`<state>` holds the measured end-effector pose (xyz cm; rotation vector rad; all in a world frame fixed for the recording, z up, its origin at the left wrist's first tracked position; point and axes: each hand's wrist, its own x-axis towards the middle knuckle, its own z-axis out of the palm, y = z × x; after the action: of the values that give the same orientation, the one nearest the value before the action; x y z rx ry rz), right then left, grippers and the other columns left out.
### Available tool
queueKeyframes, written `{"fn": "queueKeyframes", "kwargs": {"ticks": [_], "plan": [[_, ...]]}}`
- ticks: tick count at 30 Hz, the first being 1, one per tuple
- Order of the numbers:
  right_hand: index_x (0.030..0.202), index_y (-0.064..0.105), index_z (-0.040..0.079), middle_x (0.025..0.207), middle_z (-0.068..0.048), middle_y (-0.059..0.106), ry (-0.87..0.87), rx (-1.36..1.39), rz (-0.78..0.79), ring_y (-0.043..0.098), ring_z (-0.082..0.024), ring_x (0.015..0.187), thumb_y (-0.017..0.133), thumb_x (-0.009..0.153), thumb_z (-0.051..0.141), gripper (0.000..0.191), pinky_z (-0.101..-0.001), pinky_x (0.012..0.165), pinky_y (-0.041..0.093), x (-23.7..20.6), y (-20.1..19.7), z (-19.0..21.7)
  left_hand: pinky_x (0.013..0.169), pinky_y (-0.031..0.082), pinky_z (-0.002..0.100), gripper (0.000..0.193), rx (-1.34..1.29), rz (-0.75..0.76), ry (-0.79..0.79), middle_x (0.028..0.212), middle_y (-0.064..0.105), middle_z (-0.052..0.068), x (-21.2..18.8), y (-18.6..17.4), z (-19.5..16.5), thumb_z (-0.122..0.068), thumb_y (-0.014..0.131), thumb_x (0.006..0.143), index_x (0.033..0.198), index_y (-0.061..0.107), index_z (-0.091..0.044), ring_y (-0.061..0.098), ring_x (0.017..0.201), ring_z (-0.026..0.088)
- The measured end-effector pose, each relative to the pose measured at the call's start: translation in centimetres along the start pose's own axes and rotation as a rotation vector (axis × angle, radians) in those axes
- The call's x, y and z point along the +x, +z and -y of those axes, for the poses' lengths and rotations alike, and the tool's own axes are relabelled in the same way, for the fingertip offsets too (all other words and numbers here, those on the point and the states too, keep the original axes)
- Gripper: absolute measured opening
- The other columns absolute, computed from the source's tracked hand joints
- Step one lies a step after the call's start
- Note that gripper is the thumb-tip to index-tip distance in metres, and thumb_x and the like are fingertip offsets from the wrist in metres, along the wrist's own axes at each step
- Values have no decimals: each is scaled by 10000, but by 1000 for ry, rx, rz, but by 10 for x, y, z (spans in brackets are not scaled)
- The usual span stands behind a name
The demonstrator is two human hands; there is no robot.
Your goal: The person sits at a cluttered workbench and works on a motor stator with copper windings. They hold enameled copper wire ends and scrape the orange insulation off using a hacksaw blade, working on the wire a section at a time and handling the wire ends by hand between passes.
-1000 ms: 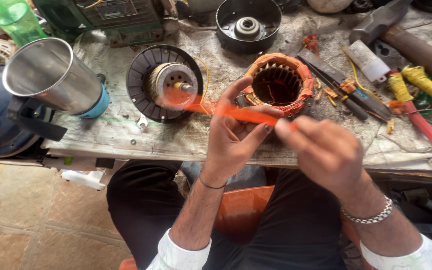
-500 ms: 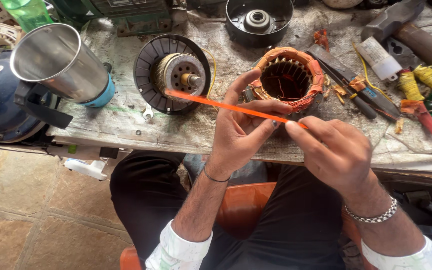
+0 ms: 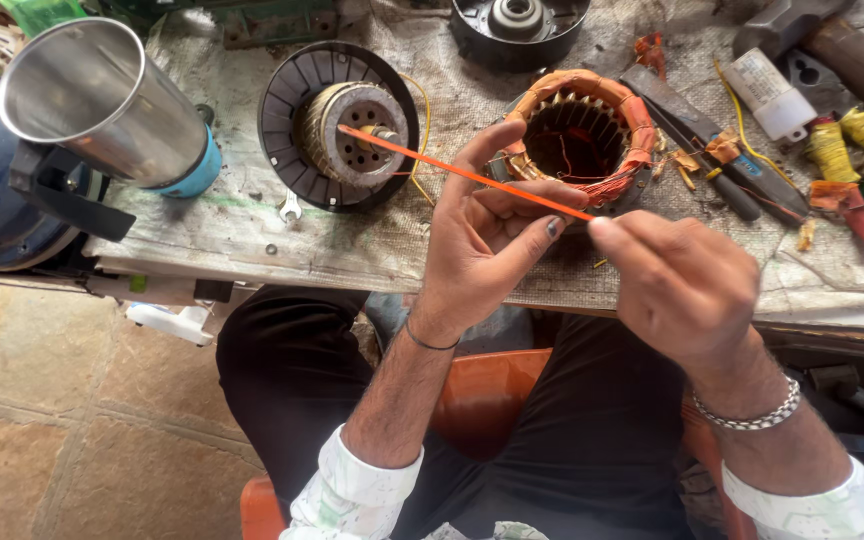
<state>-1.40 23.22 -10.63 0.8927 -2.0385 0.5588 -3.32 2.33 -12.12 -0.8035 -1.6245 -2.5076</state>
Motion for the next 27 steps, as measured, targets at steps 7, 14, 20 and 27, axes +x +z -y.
{"fn": "queueKeyframes", "kwargs": {"ticks": [7,14,20,27], "plan": [[1239,706,26,1037,-148,719,-23,6,-9,689,-273,804,691,940,-149,347,-375,670,555,2,4,3,1111,603,363,728,12,7,15,1181,729,201,-1,-5,4,142,617,1037,1621,225,-46,703,1202,220],[1201,698,13,983,-144,712,31,-6,-34,689,-270,756,682,919,-192,349,-372,645,551,5,5,5,1095,609,364,745,7,-8,1,1179,720,197,-2,-7,5,139,617,1027,1634,225,-43,704,1191,218],[1248,684,-5,1023,-172,715,53,-73,-27,714,-316,836,651,887,-187,405,-412,705,580,3,5,3,1090,603,357,751,-5,-9,-10,1157,728,194,-1,-7,4,140,622,1024,1636,221,-33,706,1180,215],[1225,707,29,1011,-135,709,24,-6,-16,687,-267,790,696,949,-160,335,-376,659,545,0,6,2,1051,625,357,761,20,-26,-22,1142,732,199,-1,-8,6,140,617,997,1628,219,-14,718,1152,220]]}}
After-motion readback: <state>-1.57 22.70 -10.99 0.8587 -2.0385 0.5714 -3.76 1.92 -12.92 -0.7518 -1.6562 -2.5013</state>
